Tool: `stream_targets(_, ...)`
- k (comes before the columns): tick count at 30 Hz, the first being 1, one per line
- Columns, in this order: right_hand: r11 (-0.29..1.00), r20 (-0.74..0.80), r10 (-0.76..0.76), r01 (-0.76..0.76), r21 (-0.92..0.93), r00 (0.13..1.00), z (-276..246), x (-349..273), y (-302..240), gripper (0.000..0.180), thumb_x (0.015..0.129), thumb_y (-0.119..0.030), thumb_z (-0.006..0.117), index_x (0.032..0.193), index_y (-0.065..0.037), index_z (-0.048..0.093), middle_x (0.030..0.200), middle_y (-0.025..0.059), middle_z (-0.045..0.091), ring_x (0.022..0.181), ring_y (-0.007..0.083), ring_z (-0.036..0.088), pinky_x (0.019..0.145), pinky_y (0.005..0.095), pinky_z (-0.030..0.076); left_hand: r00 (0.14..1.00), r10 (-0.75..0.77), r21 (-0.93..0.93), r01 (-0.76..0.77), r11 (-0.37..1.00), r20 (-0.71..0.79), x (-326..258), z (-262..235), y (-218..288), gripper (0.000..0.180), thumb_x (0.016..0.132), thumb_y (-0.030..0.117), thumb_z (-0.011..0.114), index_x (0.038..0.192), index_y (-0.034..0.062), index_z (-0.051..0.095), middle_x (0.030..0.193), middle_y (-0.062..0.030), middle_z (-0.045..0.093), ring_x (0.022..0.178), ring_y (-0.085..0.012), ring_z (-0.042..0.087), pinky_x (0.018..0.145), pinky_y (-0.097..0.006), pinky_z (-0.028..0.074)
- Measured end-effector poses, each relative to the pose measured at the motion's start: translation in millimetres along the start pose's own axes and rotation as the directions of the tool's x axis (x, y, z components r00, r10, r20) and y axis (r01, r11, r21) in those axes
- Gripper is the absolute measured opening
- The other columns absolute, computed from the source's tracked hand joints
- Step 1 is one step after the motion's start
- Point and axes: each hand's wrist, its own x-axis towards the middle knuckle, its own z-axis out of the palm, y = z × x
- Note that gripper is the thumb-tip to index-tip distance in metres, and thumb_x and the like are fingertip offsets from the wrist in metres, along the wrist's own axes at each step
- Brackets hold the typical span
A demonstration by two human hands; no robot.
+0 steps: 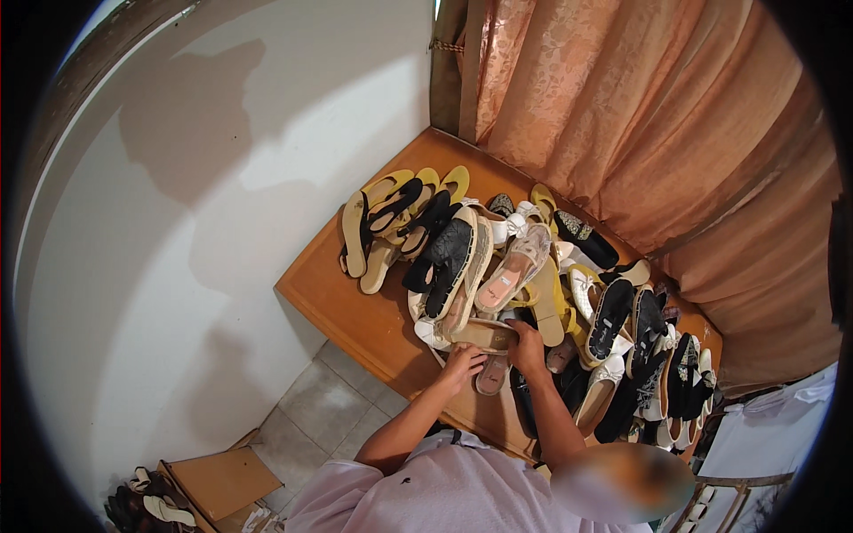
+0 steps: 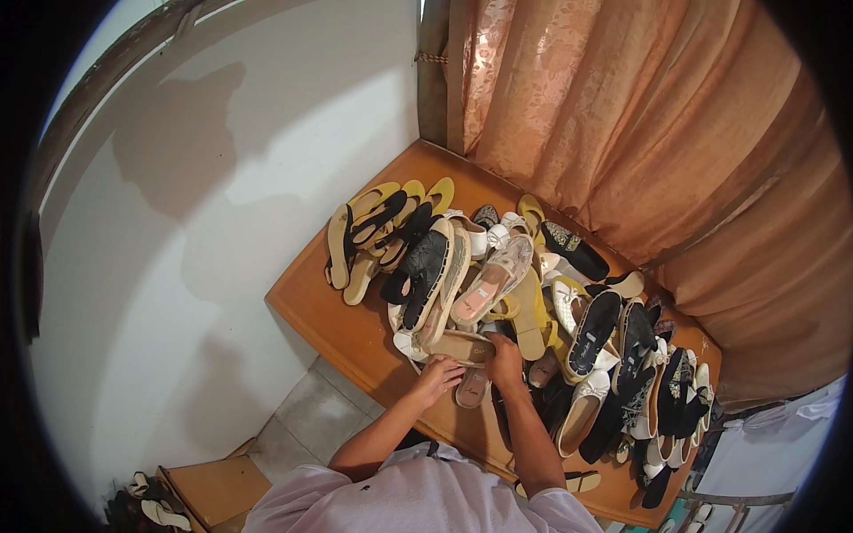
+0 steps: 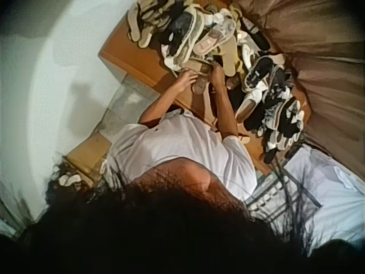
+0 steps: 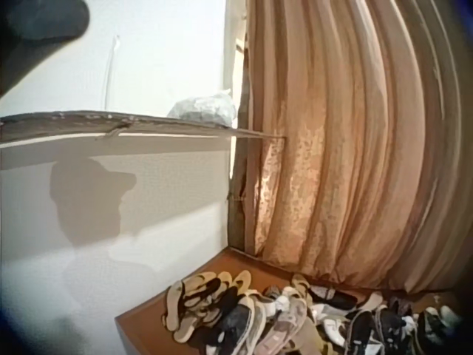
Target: Organizing various styles of women's shoes from a table onto a multi-tiered wooden rack.
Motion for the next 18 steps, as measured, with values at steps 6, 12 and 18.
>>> stream_targets(6,0.999,-0.006,0.007,-0.007,-0.037,1.000,-33,-11,-21,0.030,0.071,0.004,0.056,0.097,0.000,0.071,0.092,0.0223,0.069,0.088,0.0388,0.067,0.080,0.0419,0.053,0.988,-0.072,-0.057,0.081,0.995,0.134,-26,-3,17,0.019,0.093,0.024,0.057,0.105,0.0100,0.051,0.117,-0.0116,0.056,0.120,-0.0297,0.056,0.099,-0.044,0.044)
stream_targets(12,0.988,0.044,0.088,-0.082,-0.128,0.995,-147,-44,-54,0.026,0.069,0.000,0.059,0.090,-0.001,0.073,0.089,0.0201,0.069,0.085,0.0377,0.066,0.079,0.0410,0.053,0.792,-0.294,0.131,0.266,0.955,0.535,-64,29,36,0.019,0.098,0.021,0.051,0.111,0.0077,0.055,0.131,-0.0154,0.056,0.126,-0.0287,0.053,0.100,-0.043,0.045)
stream_targets(18,0.998,-0.308,0.043,-0.058,-0.039,0.950,-191,-70,-93,0.033,0.067,0.008,0.056,0.096,0.002,0.070,0.096,0.0184,0.068,0.088,0.0359,0.066,0.080,0.0377,0.052,0.852,0.173,0.352,-0.378,0.857,0.495,-75,96,31,0.023,0.099,0.027,0.056,0.111,0.0077,0.050,0.106,-0.0028,0.054,0.101,-0.0128,0.055,0.093,-0.033,0.045)
